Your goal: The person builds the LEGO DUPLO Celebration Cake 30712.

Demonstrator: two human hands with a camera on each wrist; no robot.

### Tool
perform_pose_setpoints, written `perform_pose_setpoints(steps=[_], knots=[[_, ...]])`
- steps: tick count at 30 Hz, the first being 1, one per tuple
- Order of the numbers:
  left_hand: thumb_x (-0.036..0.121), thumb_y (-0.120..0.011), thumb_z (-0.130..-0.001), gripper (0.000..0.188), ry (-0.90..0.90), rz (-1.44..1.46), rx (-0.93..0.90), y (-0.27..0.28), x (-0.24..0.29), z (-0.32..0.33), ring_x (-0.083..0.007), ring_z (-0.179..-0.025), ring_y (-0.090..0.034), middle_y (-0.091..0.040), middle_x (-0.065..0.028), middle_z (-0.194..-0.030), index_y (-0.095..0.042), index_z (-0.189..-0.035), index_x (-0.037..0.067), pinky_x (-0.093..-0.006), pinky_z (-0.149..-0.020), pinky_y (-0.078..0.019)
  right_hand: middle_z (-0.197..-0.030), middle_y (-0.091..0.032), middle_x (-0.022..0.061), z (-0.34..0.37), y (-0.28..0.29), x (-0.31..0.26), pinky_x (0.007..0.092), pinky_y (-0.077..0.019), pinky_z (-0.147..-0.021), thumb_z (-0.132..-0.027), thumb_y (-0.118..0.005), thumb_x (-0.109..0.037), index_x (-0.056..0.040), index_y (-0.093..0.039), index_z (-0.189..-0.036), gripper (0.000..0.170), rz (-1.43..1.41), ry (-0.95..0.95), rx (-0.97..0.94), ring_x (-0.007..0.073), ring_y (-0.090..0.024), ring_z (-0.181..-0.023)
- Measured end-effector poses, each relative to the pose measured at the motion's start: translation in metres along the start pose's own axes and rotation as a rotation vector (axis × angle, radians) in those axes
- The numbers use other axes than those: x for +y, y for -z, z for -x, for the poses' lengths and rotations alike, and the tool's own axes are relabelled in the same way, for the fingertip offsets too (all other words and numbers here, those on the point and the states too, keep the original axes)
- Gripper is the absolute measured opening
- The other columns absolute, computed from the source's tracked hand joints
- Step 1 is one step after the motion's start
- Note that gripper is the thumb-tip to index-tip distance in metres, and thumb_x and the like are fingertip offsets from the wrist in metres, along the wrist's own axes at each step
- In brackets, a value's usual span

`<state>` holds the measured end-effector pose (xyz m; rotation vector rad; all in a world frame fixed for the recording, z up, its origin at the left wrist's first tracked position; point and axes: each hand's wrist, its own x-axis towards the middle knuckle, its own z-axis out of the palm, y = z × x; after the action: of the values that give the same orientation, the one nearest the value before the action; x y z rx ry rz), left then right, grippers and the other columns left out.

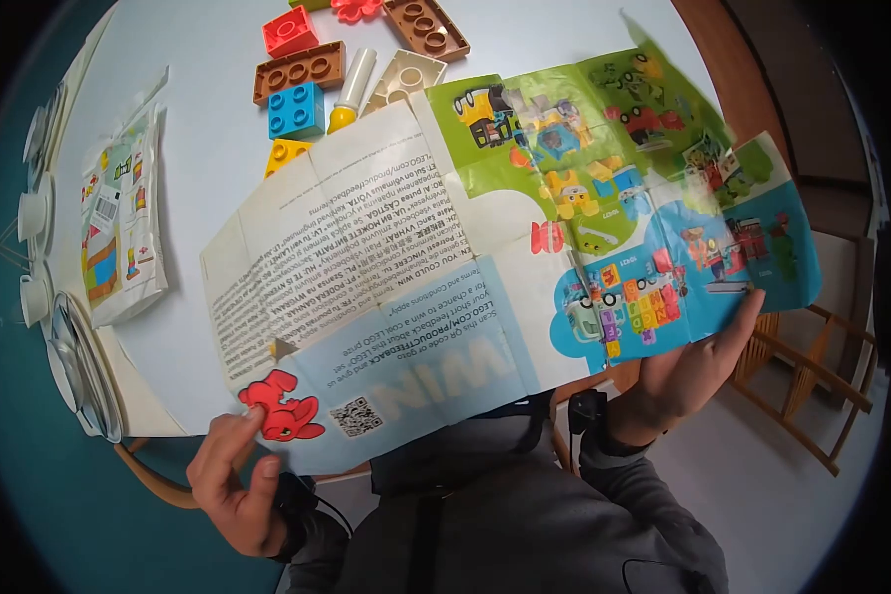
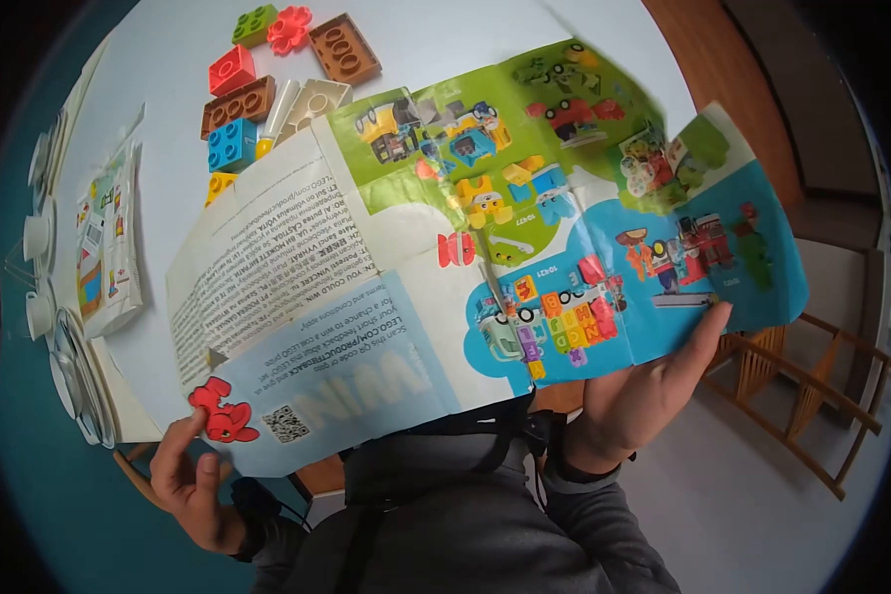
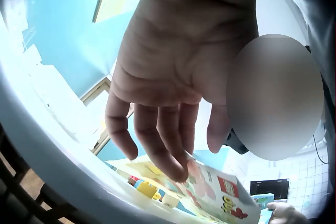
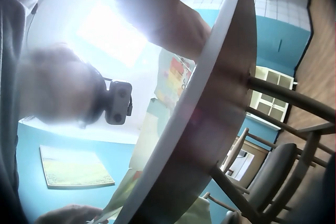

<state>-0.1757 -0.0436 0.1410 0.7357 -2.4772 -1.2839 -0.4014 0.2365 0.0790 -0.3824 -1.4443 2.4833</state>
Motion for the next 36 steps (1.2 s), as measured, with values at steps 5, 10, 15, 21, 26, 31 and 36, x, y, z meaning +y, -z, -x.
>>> perform_pose_setpoints(steps=[5, 10, 15, 21, 26, 31, 36], knots=[[0.011, -0.073, -0.076, 0.040, -0.010, -0.192, -0.366, 0.005, 0.013, -0.016, -0.0304, -0.084, -0.061, -0.068, -0.0176, -0.097, -0.066, -0.113, -0.003, -0.0355, -0.081, -0.0452, -0.141, -0.047, 0.0128, -0.002, 0.003, -0.001, 0.0409, -0.0365, -0.109, -0.104, -0.042, -0.033, 0.0003, -0.039, -0.139, 0.049, -0.108, -0.097, -0.117, 0.0239, -0.048, -0.127], [0.008, -0.073, -0.076, 0.039, -0.116, -0.400, -0.594, 0.022, 0.038, -0.039, -0.0275, -0.082, -0.060, -0.068, -0.0103, -0.092, -0.067, -0.114, 0.003, -0.0397, -0.081, -0.0447, -0.137, -0.050, 0.0129, -0.004, 0.017, 0.005, 0.0401, -0.0393, -0.107, -0.104, -0.044, -0.031, 0.0002, -0.041, -0.138, 0.046, -0.163, -0.108, -0.222, 0.0228, -0.052, -0.124], [0.011, -0.075, -0.075, 0.045, -0.347, -0.755, -0.600, 0.025, 0.070, -0.063, -0.0261, -0.081, -0.060, -0.067, -0.0074, -0.094, -0.064, -0.118, 0.005, -0.0439, -0.081, -0.0442, -0.127, -0.056, 0.0126, 0.000, 0.005, 0.001, 0.0380, -0.0477, -0.097, -0.099, -0.051, -0.018, 0.0012, -0.045, -0.131, 0.037, -0.067, -0.102, -0.238, 0.0208, -0.058, -0.115], [0.013, -0.076, -0.071, 0.048, -0.586, -0.758, -0.583, -0.006, 0.104, -0.103, -0.0274, -0.087, -0.061, -0.066, -0.0089, -0.104, -0.063, -0.117, 0.005, -0.0422, -0.081, -0.0457, -0.127, -0.056, 0.0147, 0.003, -0.006, -0.005, 0.0402, -0.0464, -0.101, -0.095, -0.052, -0.009, 0.0010, -0.043, -0.131, 0.039, -0.061, -0.128, -0.257, 0.0229, -0.057, -0.117], [0.010, -0.079, -0.066, 0.062, -0.732, -0.679, -0.537, -0.038, 0.117, -0.111, -0.0303, -0.098, -0.061, -0.063, -0.0134, -0.119, -0.059, -0.124, 0.001, -0.0379, -0.081, -0.0484, -0.125, -0.056, 0.0145, 0.015, -0.023, -0.015, 0.0370, -0.0467, -0.096, -0.093, -0.059, -0.009, 0.0028, -0.043, -0.130, 0.042, -0.050, -0.064, -0.296, 0.0225, -0.059, -0.112], [0.009, -0.080, -0.066, 0.062, -0.709, -0.564, -0.594, -0.050, 0.112, -0.099, -0.0316, -0.099, -0.062, -0.063, -0.0150, -0.119, -0.058, -0.124, 0.001, -0.0378, -0.081, -0.0491, -0.127, -0.056, 0.0172, 0.036, -0.025, -0.018, 0.0358, -0.0429, -0.099, -0.090, -0.061, -0.010, 0.0034, -0.043, -0.134, 0.049, 0.244, -0.009, -0.411, 0.0272, -0.059, -0.113], [0.013, -0.064, -0.086, 0.047, -0.508, -0.571, -0.547, -0.020, 0.073, -0.094, -0.0312, -0.093, -0.064, -0.064, -0.0196, -0.111, -0.053, -0.128, -0.003, -0.0359, -0.080, -0.0492, -0.127, -0.056, 0.0236, 0.044, -0.043, -0.011, 0.0401, -0.0490, -0.097, -0.075, -0.074, -0.002, 0.0005, -0.068, -0.114, 0.040, 0.536, 0.438, -1.059, 0.0367, -0.060, -0.113]])
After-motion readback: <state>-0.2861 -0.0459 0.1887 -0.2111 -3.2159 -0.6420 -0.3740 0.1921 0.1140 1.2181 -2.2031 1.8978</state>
